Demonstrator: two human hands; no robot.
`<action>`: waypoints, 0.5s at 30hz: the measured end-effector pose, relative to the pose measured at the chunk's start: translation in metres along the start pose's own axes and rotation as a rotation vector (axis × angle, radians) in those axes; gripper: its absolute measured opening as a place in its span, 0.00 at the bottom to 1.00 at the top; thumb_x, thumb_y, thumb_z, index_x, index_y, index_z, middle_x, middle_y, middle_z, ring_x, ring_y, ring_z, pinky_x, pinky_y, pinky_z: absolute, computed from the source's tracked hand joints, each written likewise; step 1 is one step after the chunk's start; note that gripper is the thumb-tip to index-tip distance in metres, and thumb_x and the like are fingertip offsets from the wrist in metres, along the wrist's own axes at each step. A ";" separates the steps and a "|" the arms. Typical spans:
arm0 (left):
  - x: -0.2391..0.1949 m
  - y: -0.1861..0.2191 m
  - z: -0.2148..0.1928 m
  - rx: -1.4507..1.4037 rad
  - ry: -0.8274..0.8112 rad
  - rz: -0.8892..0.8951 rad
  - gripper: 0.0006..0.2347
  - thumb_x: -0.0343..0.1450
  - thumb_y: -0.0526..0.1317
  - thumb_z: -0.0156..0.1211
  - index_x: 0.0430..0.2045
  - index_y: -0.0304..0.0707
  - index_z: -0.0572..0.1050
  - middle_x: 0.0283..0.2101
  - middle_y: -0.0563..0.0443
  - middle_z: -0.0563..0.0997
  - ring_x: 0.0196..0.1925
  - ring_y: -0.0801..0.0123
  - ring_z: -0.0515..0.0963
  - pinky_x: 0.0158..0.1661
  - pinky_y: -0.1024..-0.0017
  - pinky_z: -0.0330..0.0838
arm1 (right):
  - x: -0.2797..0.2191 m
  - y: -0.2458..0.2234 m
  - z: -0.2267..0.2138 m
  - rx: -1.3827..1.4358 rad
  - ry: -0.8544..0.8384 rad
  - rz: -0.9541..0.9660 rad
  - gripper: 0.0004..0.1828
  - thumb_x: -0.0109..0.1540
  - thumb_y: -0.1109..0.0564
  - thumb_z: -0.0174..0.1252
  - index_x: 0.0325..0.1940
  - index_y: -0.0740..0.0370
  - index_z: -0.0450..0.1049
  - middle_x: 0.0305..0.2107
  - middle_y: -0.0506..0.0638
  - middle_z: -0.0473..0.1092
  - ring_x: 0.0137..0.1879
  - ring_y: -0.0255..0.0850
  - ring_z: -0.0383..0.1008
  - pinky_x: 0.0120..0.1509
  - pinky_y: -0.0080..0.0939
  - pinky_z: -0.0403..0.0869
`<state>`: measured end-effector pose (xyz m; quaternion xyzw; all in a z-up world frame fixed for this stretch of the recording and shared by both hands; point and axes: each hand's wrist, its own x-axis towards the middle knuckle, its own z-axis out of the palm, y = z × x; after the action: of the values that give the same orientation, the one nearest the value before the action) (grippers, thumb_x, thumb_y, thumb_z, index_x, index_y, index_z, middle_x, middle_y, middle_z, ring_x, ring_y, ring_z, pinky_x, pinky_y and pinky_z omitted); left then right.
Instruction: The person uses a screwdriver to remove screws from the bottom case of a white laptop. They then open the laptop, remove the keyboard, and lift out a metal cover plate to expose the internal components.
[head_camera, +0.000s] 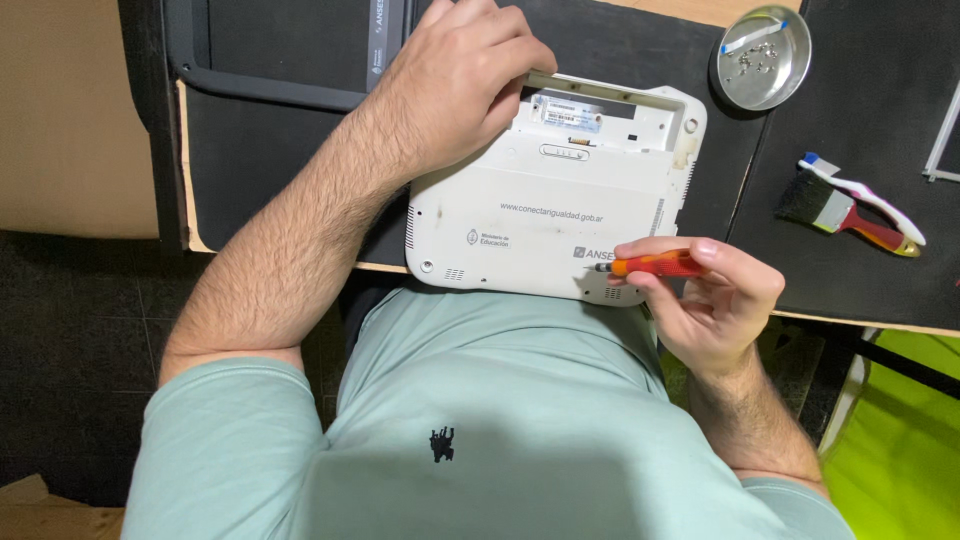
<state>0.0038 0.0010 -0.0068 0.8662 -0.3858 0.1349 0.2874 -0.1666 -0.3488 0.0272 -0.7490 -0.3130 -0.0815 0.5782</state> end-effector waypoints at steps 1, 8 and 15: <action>0.001 0.000 0.000 0.005 0.000 -0.006 0.14 0.76 0.28 0.67 0.53 0.45 0.87 0.49 0.53 0.84 0.51 0.51 0.80 0.50 0.51 0.71 | 0.000 -0.002 0.002 0.006 -0.004 -0.002 0.38 0.75 0.77 0.66 0.81 0.62 0.53 0.48 0.82 0.75 0.54 0.71 0.90 0.61 0.65 0.96; 0.000 0.001 0.000 -0.020 0.016 -0.024 0.11 0.77 0.29 0.69 0.52 0.42 0.88 0.48 0.52 0.87 0.52 0.52 0.81 0.50 0.50 0.70 | 0.031 -0.003 0.047 0.062 -0.250 -0.195 0.43 0.76 0.78 0.70 0.88 0.54 0.59 0.56 0.70 0.84 0.55 0.56 0.92 0.60 0.52 0.96; -0.003 -0.008 0.019 0.044 0.077 0.006 0.13 0.74 0.32 0.70 0.50 0.51 0.86 0.48 0.58 0.84 0.49 0.55 0.77 0.44 0.52 0.68 | 0.044 0.005 0.081 -0.066 -0.290 -0.394 0.35 0.80 0.75 0.67 0.84 0.57 0.58 0.53 0.71 0.83 0.51 0.60 0.91 0.53 0.57 0.93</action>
<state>0.0081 -0.0045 -0.0267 0.8654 -0.3739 0.1773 0.2826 -0.1488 -0.2588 0.0190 -0.6959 -0.5301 -0.0946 0.4751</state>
